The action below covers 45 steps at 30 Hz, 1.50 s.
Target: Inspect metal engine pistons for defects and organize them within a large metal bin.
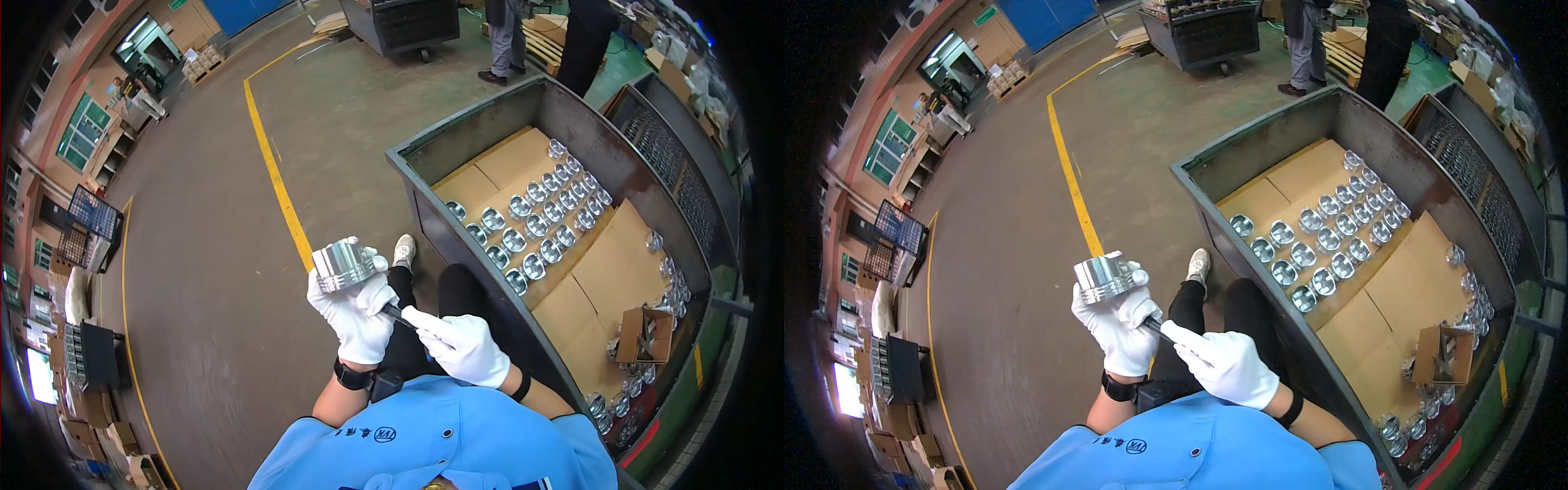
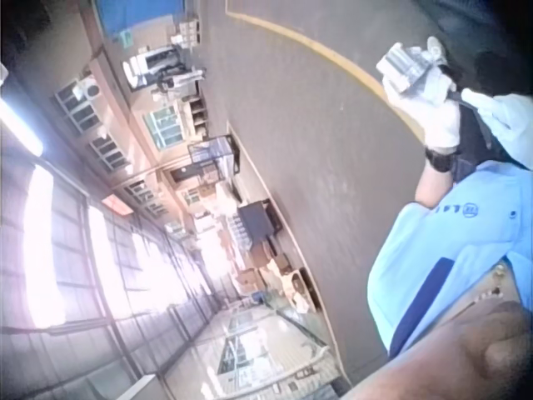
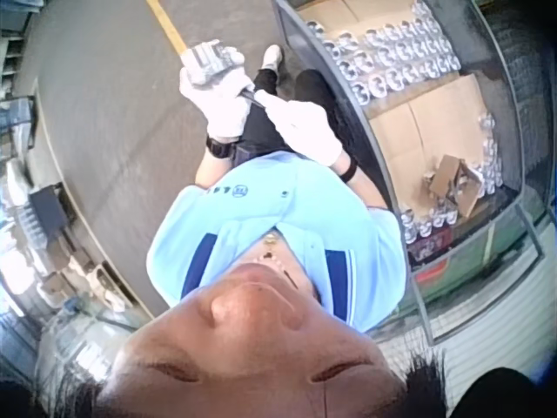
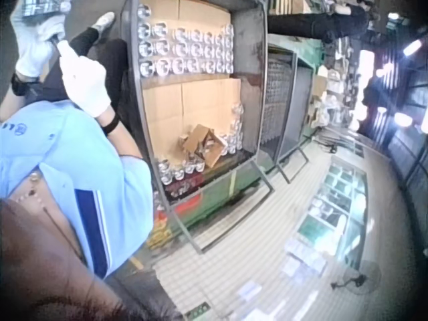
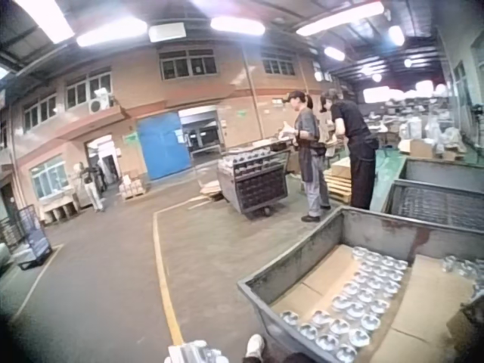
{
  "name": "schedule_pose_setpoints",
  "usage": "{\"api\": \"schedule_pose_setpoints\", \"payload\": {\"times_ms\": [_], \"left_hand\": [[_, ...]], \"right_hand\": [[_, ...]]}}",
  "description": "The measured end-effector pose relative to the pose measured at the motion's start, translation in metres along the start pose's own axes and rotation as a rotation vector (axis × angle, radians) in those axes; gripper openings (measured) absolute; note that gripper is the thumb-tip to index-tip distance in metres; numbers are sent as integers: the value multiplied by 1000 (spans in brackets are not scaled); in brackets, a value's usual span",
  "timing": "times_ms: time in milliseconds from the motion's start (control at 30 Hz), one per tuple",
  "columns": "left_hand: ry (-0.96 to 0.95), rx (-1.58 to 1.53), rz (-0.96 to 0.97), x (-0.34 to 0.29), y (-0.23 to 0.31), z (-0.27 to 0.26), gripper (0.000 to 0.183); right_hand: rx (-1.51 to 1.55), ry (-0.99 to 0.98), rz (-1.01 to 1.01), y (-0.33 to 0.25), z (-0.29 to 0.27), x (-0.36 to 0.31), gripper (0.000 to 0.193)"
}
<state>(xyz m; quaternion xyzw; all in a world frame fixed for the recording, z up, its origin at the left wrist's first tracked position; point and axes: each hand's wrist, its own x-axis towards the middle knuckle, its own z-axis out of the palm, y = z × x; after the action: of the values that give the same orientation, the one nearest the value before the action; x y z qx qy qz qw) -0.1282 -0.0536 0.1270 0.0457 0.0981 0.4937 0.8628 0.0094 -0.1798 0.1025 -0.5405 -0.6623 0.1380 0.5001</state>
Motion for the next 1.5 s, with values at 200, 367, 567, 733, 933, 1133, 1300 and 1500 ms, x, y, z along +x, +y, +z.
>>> {"api": "schedule_pose_setpoints", "payload": {"times_ms": [200,367,567,733,933,1133,1300,1500], "left_hand": [[-128,150,29,1,-24,8,70],[-107,279,-241,18,-45,-2,81],[-230,504,-367,26,-58,-1,85],[-125,509,-429,26,-90,13,80],[14,560,-395,21,-109,1,65],[-218,946,-620,30,-151,-16,60],[-380,895,-828,11,-191,3,54],[-281,1076,-936,-13,-236,7,72]], "right_hand": [[925,-31,826,-7,-21,-15,35],[740,-4,836,7,-86,-36,35],[-544,850,902,50,-207,-150,30],[-1300,588,1202,94,-268,-289,38],[-1233,575,1346,72,-282,-251,46],[-325,391,723,4,-212,-125,89],[-297,486,530,23,-122,-110,93],[-477,782,491,21,-143,-136,59]]}}
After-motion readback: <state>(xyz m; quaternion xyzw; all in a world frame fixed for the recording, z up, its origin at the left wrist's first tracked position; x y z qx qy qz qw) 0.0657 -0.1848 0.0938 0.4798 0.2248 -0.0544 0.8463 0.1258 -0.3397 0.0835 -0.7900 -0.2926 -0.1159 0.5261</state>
